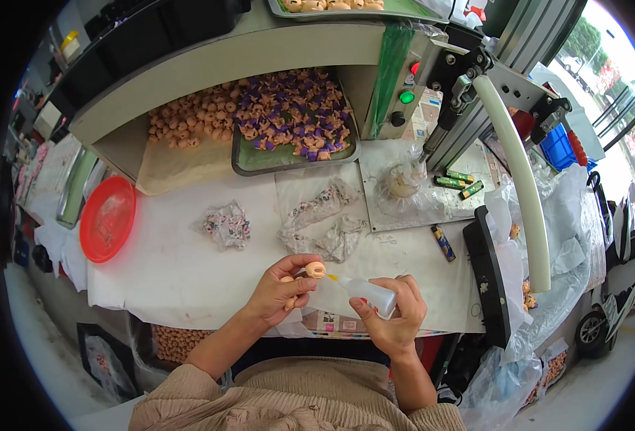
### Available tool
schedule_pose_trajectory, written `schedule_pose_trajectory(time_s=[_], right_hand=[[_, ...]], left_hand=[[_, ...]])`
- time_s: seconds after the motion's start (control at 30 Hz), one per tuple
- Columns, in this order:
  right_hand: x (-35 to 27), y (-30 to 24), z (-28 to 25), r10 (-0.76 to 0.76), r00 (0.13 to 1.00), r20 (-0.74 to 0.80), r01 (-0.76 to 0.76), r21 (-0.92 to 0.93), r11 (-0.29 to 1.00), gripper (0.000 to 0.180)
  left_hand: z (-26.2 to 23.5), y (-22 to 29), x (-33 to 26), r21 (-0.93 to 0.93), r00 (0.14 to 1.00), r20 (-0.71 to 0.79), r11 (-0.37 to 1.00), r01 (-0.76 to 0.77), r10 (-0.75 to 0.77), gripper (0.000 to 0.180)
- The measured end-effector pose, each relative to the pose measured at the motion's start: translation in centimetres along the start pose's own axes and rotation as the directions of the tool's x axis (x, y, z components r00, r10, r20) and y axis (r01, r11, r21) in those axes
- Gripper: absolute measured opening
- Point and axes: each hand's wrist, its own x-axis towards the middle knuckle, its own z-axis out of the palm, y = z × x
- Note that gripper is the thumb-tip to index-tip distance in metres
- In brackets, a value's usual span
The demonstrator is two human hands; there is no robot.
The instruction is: Applying decorative chips to small clay objects using a squeeze bottle for adhesive or glaze.
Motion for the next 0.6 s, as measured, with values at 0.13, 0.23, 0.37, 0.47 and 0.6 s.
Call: schedule_pose_trajectory(time_s=[0.13,0.23,0.37,0.47,0.6], right_hand=[[0.08,-0.24,0.0,0.006,1.0,0.015,-0.007,0.01,1.0,0.036],[0.14,-0.08,-0.06,0.016,0.999,0.027,-0.017,0.012,1.0,0.036],[0.13,0.22,-0.19,0.005,1.0,0.027,-0.006,0.005,1.0,0.036],[0.19,0.3,-0.2,0.006,0.999,0.032,-0.006,0.015,1.0,0.036],[0.34,0.53,-0.4,-0.004,1.0,0.023,0.004,-0.004,1.0,0.036]], left_hand=[[0.03,-0.15,0.16,0.008,1.0,-0.01,1.0,0.004,-0.004,0.041],[0.07,-0.09,0.18,0.012,1.0,-0.005,1.0,0.011,-0.011,0.041],[0.08,-0.21,0.36,0.009,1.0,-0.014,1.0,0.005,-0.005,0.041],[-0.07,-0.36,0.45,0.017,1.0,-0.012,1.0,0.009,-0.009,0.041],[0.04,-0.29,0.46,0.005,1.0,-0.011,1.0,0.013,-0.013,0.041]])
